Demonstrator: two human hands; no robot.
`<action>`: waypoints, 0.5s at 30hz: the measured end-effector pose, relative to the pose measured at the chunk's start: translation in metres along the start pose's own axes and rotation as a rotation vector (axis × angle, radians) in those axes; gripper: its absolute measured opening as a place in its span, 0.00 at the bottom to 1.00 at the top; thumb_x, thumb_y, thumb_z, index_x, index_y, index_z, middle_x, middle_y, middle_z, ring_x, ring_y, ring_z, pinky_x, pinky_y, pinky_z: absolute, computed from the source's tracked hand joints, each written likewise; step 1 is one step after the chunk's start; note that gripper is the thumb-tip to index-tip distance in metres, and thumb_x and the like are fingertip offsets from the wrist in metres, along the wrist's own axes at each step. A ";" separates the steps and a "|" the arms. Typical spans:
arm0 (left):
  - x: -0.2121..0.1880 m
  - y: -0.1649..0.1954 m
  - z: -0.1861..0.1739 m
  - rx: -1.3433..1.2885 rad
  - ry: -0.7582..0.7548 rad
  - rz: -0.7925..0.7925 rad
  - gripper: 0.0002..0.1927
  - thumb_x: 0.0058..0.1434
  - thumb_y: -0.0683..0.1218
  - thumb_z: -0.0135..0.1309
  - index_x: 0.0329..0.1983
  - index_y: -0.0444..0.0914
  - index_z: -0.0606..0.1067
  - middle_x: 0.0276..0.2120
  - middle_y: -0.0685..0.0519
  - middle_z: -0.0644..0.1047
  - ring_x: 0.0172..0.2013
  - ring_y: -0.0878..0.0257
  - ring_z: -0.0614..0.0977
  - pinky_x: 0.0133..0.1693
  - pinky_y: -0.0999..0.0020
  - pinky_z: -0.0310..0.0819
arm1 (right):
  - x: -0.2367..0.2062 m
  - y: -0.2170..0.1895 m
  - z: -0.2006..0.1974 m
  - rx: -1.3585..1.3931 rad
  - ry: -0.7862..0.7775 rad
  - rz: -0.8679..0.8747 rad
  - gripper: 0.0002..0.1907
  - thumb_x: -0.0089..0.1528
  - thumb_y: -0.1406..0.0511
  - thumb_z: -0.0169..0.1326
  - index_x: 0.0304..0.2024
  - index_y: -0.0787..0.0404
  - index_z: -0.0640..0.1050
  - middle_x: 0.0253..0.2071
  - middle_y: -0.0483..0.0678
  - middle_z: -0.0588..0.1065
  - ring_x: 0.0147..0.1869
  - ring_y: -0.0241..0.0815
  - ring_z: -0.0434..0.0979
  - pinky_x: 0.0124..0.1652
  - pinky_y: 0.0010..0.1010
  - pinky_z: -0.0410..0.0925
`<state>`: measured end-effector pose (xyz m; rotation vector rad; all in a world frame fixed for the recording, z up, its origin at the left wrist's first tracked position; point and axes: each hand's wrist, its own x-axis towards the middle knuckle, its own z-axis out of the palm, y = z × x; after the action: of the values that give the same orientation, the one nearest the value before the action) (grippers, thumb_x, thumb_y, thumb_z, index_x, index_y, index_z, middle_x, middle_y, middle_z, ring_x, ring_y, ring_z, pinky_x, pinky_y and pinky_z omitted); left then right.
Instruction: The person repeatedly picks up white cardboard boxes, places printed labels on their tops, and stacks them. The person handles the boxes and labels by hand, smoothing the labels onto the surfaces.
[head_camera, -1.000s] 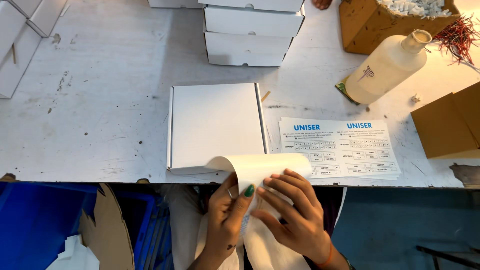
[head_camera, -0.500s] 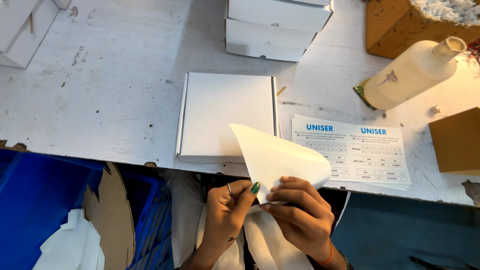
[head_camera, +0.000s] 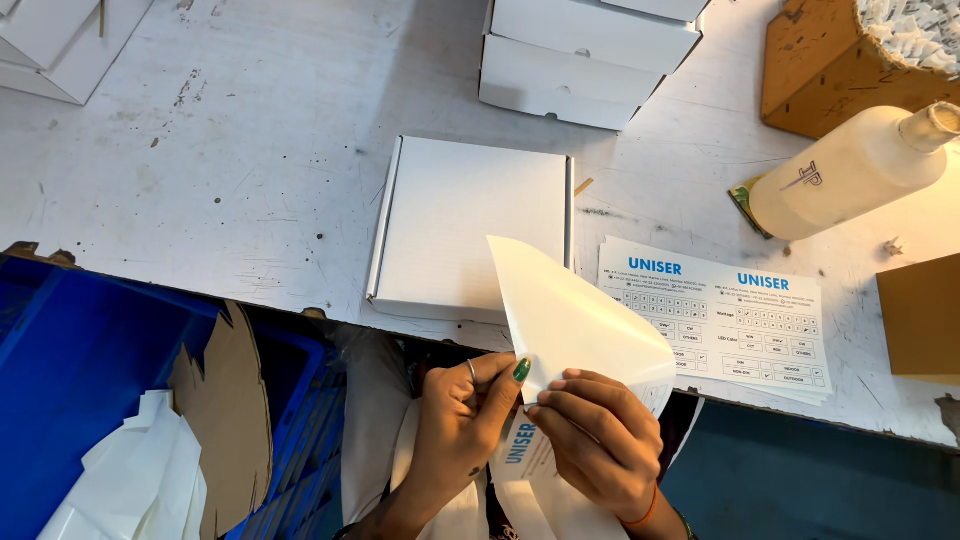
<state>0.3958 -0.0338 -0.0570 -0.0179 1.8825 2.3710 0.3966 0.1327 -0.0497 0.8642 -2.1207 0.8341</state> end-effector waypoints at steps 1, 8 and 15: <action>0.001 -0.001 0.000 0.000 -0.002 0.015 0.10 0.68 0.41 0.53 0.41 0.29 0.82 0.19 0.61 0.77 0.20 0.79 0.70 0.21 0.79 0.60 | -0.004 0.002 0.000 -0.014 -0.013 -0.013 0.09 0.51 0.72 0.67 0.34 0.60 0.84 0.37 0.45 0.80 0.45 0.44 0.82 0.50 0.40 0.76; 0.018 -0.005 -0.031 0.034 0.240 0.110 0.10 0.69 0.42 0.55 0.41 0.29 0.82 0.20 0.64 0.69 0.21 0.78 0.61 0.22 0.76 0.51 | -0.041 0.022 -0.004 -0.017 0.044 -0.068 0.05 0.62 0.69 0.58 0.33 0.52 0.78 0.41 0.42 0.81 0.52 0.41 0.82 0.59 0.48 0.72; 0.029 -0.006 -0.122 -0.193 0.432 0.280 0.11 0.69 0.44 0.54 0.44 0.30 0.80 0.29 0.56 0.81 0.28 0.73 0.79 0.33 0.78 0.75 | -0.078 0.071 0.013 0.089 -0.135 -0.049 0.05 0.66 0.68 0.58 0.39 0.52 0.75 0.43 0.42 0.80 0.54 0.40 0.81 0.61 0.47 0.71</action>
<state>0.3596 -0.1486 -0.0928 -0.3290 1.9184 2.9282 0.3793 0.1888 -0.1384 1.0412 -2.1828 0.8723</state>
